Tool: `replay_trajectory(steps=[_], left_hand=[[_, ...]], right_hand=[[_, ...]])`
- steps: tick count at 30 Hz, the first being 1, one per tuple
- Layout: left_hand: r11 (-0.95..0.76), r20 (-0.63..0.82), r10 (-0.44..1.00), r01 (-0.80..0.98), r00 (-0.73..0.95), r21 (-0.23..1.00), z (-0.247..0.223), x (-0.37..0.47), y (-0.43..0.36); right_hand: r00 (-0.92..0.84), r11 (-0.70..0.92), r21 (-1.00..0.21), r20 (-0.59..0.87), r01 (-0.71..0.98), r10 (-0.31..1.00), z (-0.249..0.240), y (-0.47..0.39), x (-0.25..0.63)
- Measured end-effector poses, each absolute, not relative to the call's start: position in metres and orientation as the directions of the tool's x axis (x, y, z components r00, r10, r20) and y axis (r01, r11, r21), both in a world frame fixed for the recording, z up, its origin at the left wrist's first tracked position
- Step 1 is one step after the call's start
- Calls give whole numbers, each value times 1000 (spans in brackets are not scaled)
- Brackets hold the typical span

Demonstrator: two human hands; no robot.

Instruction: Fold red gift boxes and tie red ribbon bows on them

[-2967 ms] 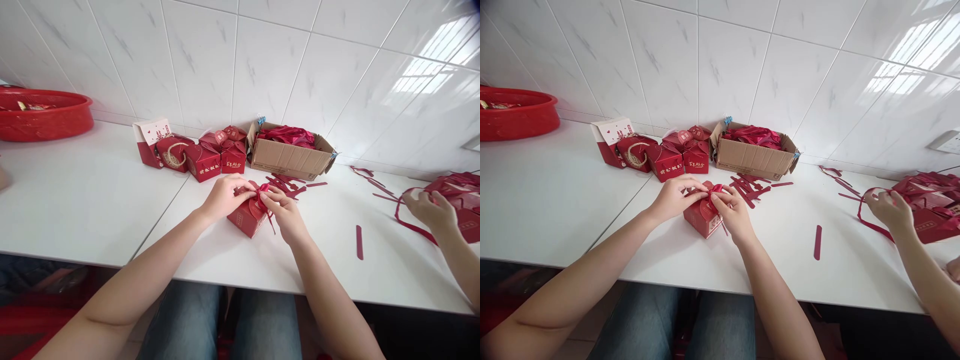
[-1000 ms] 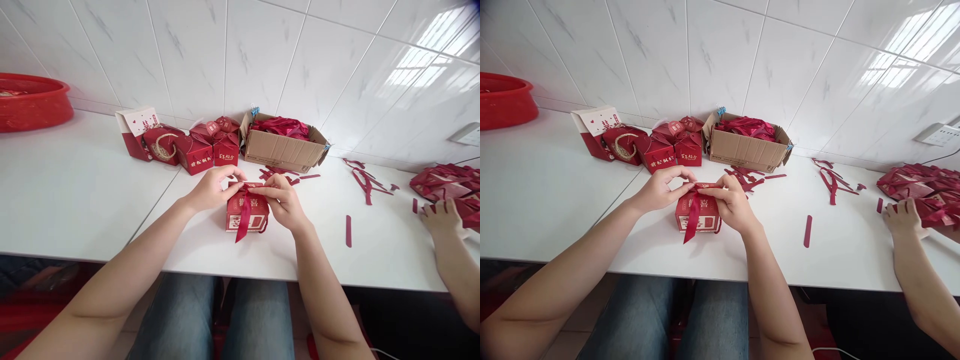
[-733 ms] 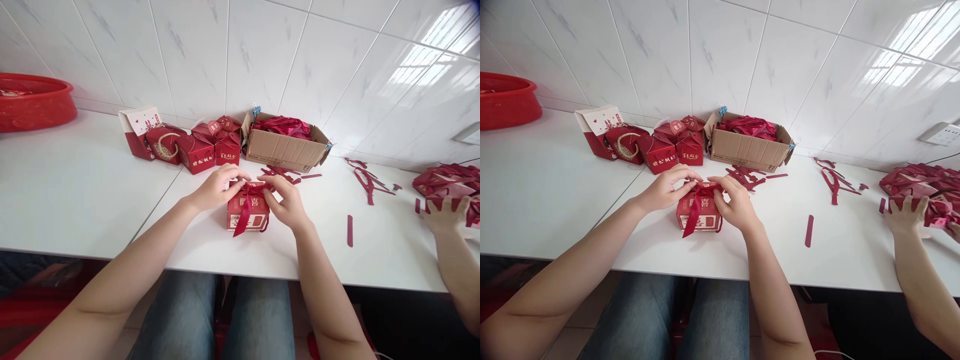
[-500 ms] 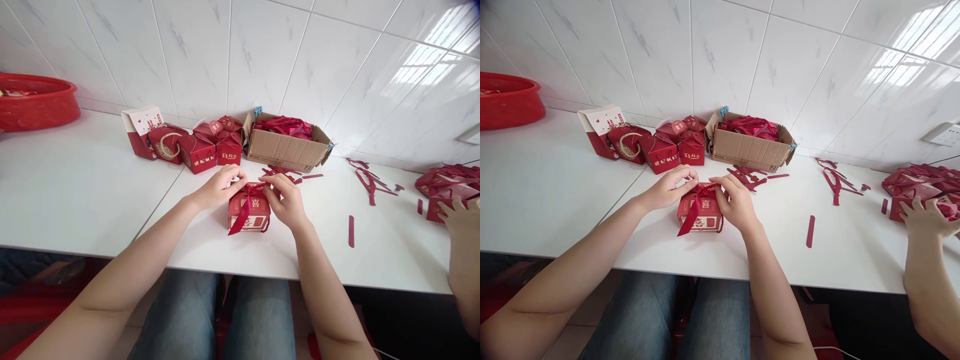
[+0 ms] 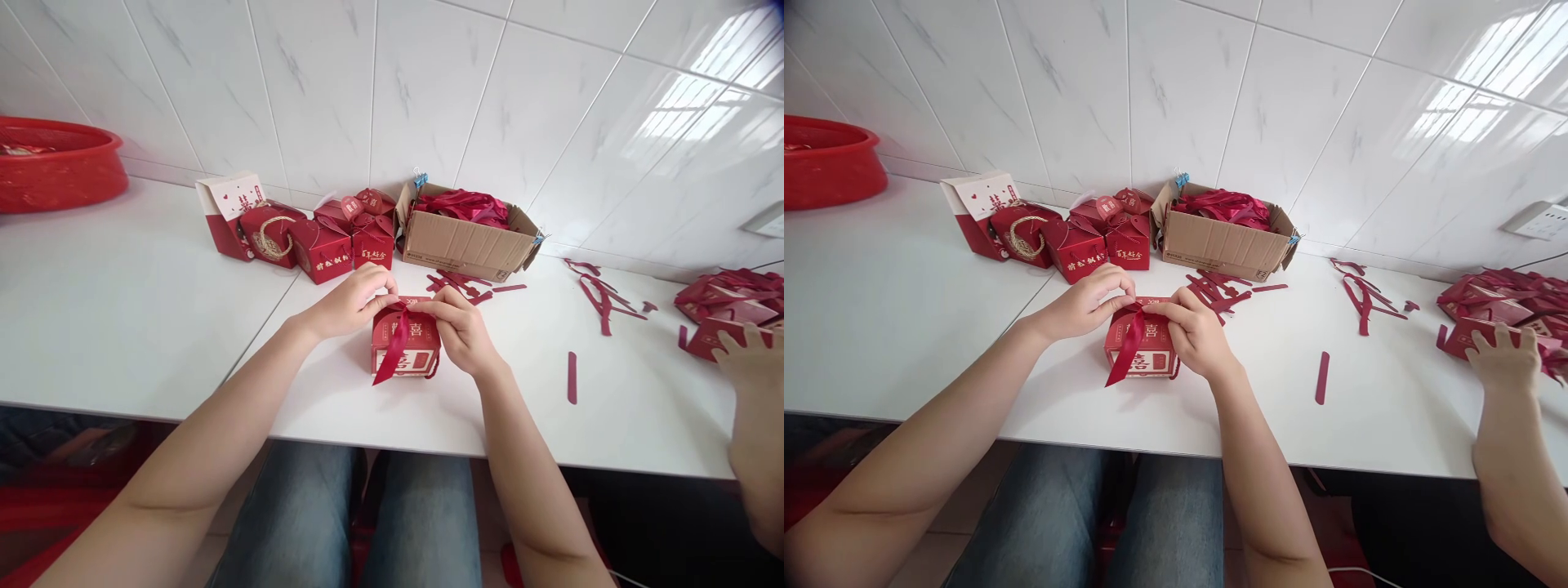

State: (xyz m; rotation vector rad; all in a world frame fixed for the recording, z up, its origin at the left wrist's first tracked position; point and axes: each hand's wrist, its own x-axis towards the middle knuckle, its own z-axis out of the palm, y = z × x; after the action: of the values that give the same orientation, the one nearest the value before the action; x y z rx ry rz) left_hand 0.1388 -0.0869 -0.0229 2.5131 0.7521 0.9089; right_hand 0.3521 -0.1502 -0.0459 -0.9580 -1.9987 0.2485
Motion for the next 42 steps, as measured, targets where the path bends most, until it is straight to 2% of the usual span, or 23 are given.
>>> replay_trajectory(steps=[4, 7, 14, 21, 26, 29, 32, 37, 42], left_hand=[[-741, 429, 632, 340, 645, 580, -26, 138, -87], [-740, 411, 612, 305, 676, 599, -26, 137, -86], [-712, 457, 624, 220, 634, 666, -24, 141, -89], [-732, 496, 619, 218, 608, 646, -27, 145, -92], [-740, 506, 618, 228, 601, 633, -28, 145, -92], [-740, 510, 620, 230, 596, 632, -29, 145, -92], [-739, 513, 622, 228, 591, 633, -30, 145, -91], [-751, 521, 618, 248, 589, 612, -30, 147, -93], [-773, 545, 598, 242, 587, 587, -29, 147, -95]], right_hand=[[-259, 678, -452, 687, 579, 679, -44, -151, 350], [-178, 645, -460, 714, 610, 678, -45, -150, 348], [-105, 594, -476, 717, 648, 689, -50, -149, 343], [-42, 499, -443, 715, 744, 698, -47, -153, 335], [-12, 488, -462, 717, 740, 697, -49, -152, 333], [6, 521, -498, 727, 693, 687, -48, -151, 334], [41, 525, -610, 674, 593, 737, -42, -151, 335], [99, 423, -775, 523, 470, 847, -25, -156, 329], [81, 345, -819, 425, 458, 902, -23, -165, 321]])
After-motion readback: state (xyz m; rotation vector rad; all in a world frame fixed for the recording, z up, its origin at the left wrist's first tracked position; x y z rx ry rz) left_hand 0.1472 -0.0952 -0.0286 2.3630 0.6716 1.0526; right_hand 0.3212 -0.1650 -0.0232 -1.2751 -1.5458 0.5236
